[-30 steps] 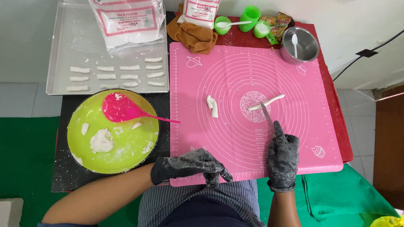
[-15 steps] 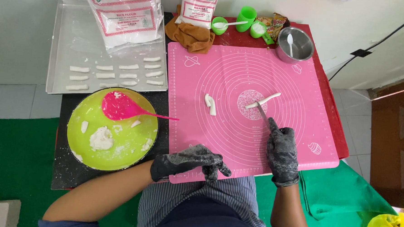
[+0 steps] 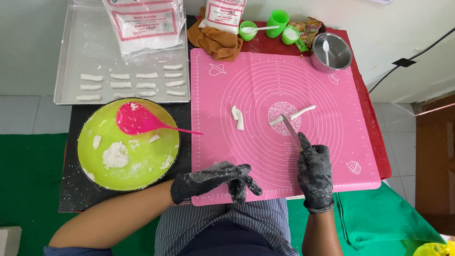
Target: Cutting a roll of dough into small pieces and arranging them on a tray, while also scraping dough from a bowl.
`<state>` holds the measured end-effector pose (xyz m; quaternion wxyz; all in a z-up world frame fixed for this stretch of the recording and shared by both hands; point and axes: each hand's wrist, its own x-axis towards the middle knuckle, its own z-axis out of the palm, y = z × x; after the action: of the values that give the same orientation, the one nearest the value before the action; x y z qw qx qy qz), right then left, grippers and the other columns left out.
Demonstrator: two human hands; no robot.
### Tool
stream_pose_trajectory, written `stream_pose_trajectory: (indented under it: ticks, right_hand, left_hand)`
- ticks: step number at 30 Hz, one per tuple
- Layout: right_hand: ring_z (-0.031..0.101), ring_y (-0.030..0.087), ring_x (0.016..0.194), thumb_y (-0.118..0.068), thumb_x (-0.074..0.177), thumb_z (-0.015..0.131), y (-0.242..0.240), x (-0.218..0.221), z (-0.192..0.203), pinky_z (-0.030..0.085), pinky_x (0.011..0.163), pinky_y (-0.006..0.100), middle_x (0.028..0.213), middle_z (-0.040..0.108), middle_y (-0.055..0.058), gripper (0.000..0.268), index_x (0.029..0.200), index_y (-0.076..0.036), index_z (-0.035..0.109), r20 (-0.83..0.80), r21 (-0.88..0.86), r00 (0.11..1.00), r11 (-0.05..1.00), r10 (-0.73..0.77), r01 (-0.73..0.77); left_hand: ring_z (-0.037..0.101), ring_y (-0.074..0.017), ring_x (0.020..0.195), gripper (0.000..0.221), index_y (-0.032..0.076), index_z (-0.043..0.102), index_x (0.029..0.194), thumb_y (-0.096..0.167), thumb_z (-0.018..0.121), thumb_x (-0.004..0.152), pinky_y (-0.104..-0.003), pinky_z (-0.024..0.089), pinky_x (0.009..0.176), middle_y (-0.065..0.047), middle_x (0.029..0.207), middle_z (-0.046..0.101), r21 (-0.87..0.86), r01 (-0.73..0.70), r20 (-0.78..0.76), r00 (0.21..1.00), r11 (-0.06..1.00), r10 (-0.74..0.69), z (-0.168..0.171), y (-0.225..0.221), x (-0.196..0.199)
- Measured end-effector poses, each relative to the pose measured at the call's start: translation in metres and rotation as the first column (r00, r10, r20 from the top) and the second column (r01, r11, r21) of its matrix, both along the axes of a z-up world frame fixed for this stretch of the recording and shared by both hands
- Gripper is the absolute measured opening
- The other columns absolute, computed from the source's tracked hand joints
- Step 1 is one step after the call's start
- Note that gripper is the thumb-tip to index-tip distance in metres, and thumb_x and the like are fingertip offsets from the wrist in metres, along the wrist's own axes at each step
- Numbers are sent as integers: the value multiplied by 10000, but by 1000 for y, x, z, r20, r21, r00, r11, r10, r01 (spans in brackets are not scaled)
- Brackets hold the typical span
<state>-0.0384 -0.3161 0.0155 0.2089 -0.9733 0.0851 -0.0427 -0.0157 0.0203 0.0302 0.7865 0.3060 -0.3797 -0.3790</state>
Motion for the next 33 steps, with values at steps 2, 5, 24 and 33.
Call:
stream_pose_trajectory:
  ticks: [2, 5, 24, 33]
  right_hand:
    - [632, 455, 1040, -99, 906, 581, 3, -3, 4, 580, 877, 525, 1146, 527, 159, 661, 1525, -330, 557, 23, 36, 1000, 999, -15, 14]
    - [632, 459, 1019, -100, 939, 559, 11, -5, 12, 572, 859, 527, 1113, 531, 166, 605, 1503, -316, 587, 54, 81, 998, 996, -45, 41]
    - [601, 165, 895, -11, 931, 594, 65, -31, 42, 559, 801, 294, 1060, 550, 85, 500, 1411, -129, 671, 381, 546, 924, 816, -42, -188]
    - [745, 300, 1037, 47, 826, 795, 143, -31, 0, 658, 769, 351, 1154, 715, 194, 494, 1306, -10, 692, 626, 542, 779, 709, 16, -450]
  left_hand:
    - [664, -192, 1190, 493, -76, 547, 1389, 290, 331, 1140, -307, 430, 1185, -128, 1187, 702, 4, 1, -6, 1000, 1000, -1, 1, 0, 0]
    - [666, -190, 1188, 494, -79, 550, 1385, 289, 332, 1139, -304, 429, 1185, -128, 1184, 704, 5, -2, -17, 1000, 1000, 2, 3, -4, 1]
    - [741, -431, 768, 652, 139, 295, 1616, 191, 569, 1027, -458, 627, 574, -330, 1208, 653, 239, -102, -216, 964, 966, 155, -86, -47, 6]
    - [231, -318, 1532, 674, 65, 162, 1628, 391, 432, 1104, -406, 190, 1248, -148, 1692, 181, 39, -37, -337, 940, 999, 48, -138, -30, 24]
